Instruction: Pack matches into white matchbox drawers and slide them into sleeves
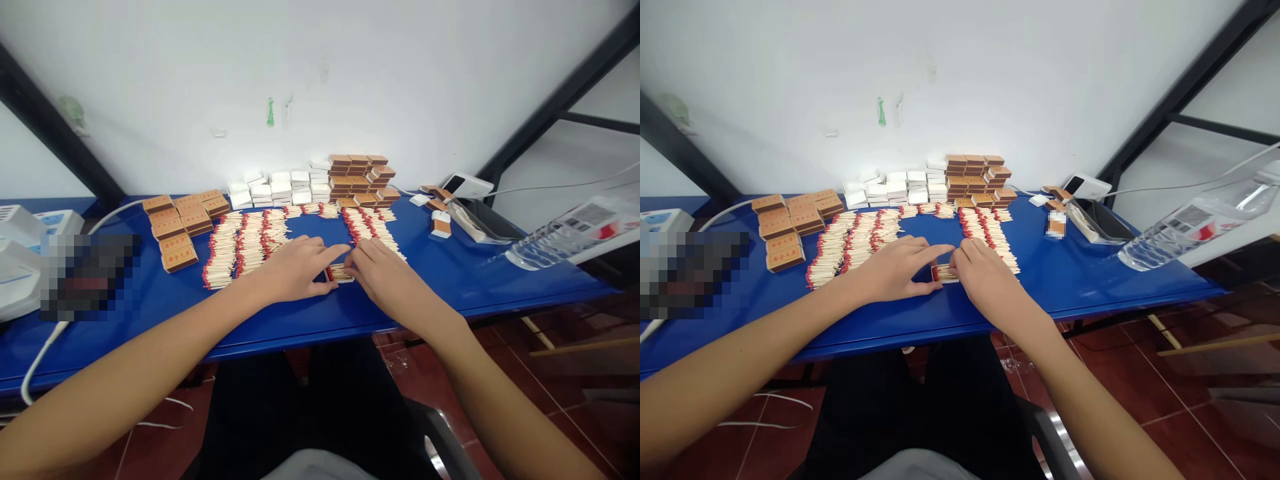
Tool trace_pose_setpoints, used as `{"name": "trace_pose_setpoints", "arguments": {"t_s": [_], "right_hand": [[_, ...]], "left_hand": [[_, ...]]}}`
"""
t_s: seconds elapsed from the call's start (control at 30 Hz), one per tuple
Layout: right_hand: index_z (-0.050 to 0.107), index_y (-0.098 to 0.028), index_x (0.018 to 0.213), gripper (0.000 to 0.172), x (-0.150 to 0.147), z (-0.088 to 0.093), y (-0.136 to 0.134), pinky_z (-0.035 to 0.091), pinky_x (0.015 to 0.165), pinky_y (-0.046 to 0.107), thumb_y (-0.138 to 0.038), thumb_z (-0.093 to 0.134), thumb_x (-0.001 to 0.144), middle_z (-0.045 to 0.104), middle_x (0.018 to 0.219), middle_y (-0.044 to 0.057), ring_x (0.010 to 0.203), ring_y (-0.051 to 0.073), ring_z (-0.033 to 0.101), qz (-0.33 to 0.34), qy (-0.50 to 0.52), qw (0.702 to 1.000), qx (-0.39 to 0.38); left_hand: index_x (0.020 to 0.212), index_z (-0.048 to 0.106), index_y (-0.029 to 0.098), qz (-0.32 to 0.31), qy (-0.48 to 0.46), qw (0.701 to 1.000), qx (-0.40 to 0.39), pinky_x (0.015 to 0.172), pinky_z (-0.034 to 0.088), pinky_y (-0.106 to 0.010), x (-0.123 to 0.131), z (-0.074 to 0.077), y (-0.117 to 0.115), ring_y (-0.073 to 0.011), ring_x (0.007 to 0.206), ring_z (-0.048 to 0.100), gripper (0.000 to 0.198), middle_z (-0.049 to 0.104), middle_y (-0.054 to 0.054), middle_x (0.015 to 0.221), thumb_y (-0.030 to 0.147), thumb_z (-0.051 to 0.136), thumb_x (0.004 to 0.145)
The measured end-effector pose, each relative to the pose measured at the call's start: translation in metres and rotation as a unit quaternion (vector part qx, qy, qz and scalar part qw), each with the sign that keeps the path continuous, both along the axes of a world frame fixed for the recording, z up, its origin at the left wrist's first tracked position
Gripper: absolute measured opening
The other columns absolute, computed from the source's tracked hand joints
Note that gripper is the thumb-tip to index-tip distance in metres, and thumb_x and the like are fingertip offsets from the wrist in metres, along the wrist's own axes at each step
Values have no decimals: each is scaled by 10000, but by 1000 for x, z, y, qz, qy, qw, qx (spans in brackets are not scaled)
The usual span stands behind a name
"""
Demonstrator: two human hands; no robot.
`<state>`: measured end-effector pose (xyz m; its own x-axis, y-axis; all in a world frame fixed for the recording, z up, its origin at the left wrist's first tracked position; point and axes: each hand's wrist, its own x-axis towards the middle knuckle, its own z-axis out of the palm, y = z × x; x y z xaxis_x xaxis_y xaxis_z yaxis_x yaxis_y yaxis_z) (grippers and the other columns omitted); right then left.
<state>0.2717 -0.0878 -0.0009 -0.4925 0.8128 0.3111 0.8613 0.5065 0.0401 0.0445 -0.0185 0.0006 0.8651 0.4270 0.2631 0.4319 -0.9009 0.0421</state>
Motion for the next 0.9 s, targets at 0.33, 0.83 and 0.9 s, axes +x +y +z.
{"name": "trace_pose_setpoints", "arguments": {"t_s": [0.33, 0.83, 0.9], "right_hand": [[648, -225, 1013, 189, 9, 0, -2, 542, 908, 461, -198, 489, 1111, 656, 1024, 132, 1014, 319, 637, 9, 61, 998, -24], [610, -242, 972, 163, 31, 12, 26, 512, 881, 414, -252, 514, 1104, 682, 1007, 98, 994, 284, 645, 1, 150, 989, -5], [599, -238, 924, 179, 45, 22, 56, 486, 821, 397, -287, 537, 1085, 686, 937, 94, 928, 282, 640, -36, 142, 989, 17]], "left_hand": [[1559, 537, 170, -7, -4, 1000, 23, 973, 486, -372, 0, -3, 1, -282, 1069, 701, 614, 738, -117, 1139, 438, 722, 1038], [1304, 768, 186, -33, -25, 999, -9, 950, 509, -394, -5, -5, 5, -271, 1061, 700, 322, 778, -96, 1065, 394, 707, 1067], [1168, 812, 181, -41, -34, 998, -21, 967, 512, -400, -8, -7, 8, -266, 1071, 699, 239, 792, -89, 1035, 371, 705, 1071]]}}
